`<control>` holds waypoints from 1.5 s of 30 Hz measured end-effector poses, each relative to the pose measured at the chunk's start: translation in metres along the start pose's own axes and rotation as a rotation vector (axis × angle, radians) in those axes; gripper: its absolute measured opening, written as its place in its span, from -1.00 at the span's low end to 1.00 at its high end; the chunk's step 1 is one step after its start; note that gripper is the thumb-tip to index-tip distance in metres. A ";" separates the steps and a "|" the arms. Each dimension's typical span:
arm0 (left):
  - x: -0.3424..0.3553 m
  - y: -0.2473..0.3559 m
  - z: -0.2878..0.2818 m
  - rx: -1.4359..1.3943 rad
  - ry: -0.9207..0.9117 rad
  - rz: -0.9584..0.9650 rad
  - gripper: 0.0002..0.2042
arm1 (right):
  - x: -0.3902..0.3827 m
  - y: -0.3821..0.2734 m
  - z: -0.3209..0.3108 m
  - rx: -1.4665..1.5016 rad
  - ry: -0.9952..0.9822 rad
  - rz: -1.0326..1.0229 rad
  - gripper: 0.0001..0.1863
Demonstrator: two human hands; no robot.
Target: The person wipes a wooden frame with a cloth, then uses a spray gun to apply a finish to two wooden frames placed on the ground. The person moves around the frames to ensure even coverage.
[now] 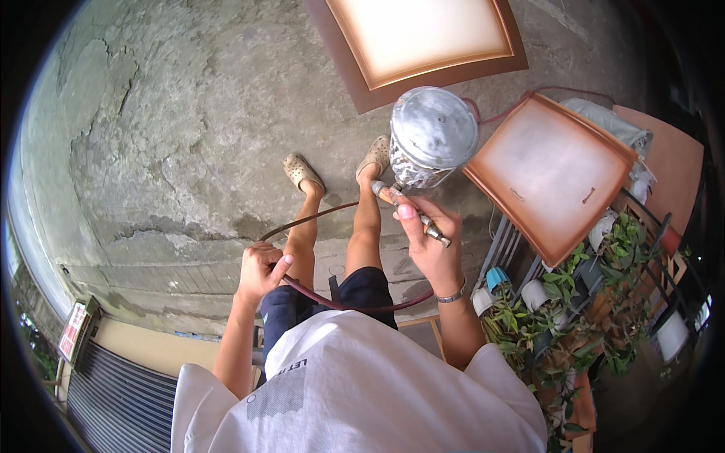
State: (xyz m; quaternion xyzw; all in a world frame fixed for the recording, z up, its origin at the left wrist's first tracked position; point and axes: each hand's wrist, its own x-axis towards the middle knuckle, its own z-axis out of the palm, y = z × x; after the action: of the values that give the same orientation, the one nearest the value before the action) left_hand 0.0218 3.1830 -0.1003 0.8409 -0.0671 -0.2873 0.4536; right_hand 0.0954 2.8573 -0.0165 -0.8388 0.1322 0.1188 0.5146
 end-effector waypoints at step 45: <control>0.026 0.043 0.055 0.138 -0.103 0.000 -0.49 | -0.001 0.094 -0.106 0.068 0.386 0.227 -0.69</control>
State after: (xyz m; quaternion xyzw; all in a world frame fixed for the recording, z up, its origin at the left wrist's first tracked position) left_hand 0.0197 3.1088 -0.1002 0.8544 -0.1102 -0.3246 0.3904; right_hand 0.0685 2.7217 -0.0473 -0.8078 0.3255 0.0087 0.4913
